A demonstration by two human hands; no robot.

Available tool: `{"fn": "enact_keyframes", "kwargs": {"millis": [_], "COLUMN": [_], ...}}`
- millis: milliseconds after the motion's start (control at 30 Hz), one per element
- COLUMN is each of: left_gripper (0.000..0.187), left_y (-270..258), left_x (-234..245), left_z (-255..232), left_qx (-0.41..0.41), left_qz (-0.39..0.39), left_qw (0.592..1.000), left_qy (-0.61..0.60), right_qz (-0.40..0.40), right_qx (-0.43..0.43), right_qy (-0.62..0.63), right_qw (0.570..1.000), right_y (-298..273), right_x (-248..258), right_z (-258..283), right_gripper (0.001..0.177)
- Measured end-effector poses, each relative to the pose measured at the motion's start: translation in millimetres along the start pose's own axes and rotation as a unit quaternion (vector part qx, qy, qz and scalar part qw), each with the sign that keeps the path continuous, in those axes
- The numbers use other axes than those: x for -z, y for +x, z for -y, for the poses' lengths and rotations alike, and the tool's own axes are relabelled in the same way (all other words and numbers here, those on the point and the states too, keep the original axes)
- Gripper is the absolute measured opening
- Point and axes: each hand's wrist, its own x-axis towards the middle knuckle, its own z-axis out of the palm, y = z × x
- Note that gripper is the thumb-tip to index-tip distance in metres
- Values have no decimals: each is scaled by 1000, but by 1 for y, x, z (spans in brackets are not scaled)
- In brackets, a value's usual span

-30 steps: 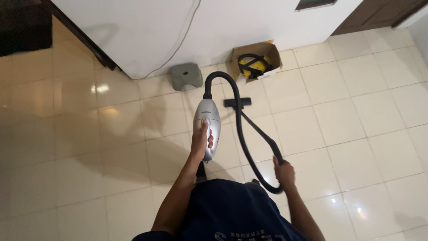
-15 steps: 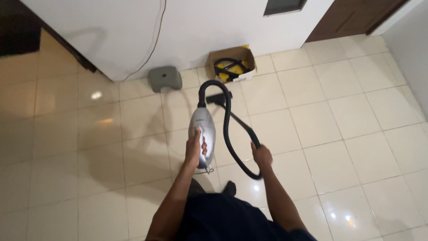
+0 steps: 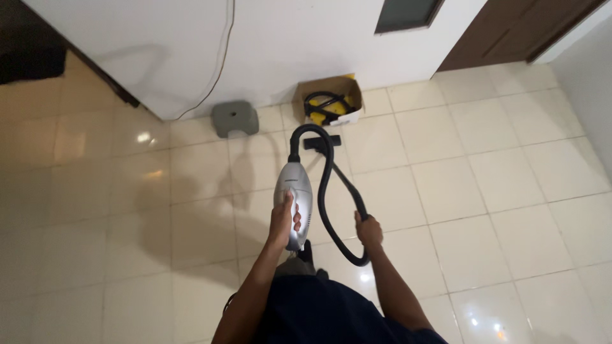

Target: The person uses a handheld vacuum cleaner to clean a tiled floor in a room. They move the vacuum nozzle back and forth across the floor, covering areas near a door, a cardboard box, and a blue plastic chair. The person also vacuums a patterned mat placed on the floor.

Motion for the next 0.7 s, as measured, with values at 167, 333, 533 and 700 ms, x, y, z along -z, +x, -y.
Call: {"fn": "enact_keyframes", "kwargs": {"millis": [167, 333, 533, 700], "left_gripper": [54, 57, 56, 60], "left_y": [40, 69, 81, 74], "left_x": [-31, -52, -91, -142], "left_z": [-20, -27, -27, -3], "left_qx": [-26, -12, -36, -6], "left_qz": [-8, -12, 9, -40], "left_qw": [1000, 1000, 999, 999], "left_qy": [3, -6, -12, 36], "right_qz": [-13, -38, -33, 17], "right_qx": [25, 7, 2, 14], "right_qy": [-44, -81, -67, -12], "right_qw": [999, 996, 997, 1000], "right_y": [36, 55, 55, 101], "right_x": [17, 65, 113, 119], "right_z": [30, 2, -70, -77], "right_gripper": [63, 66, 67, 65]}}
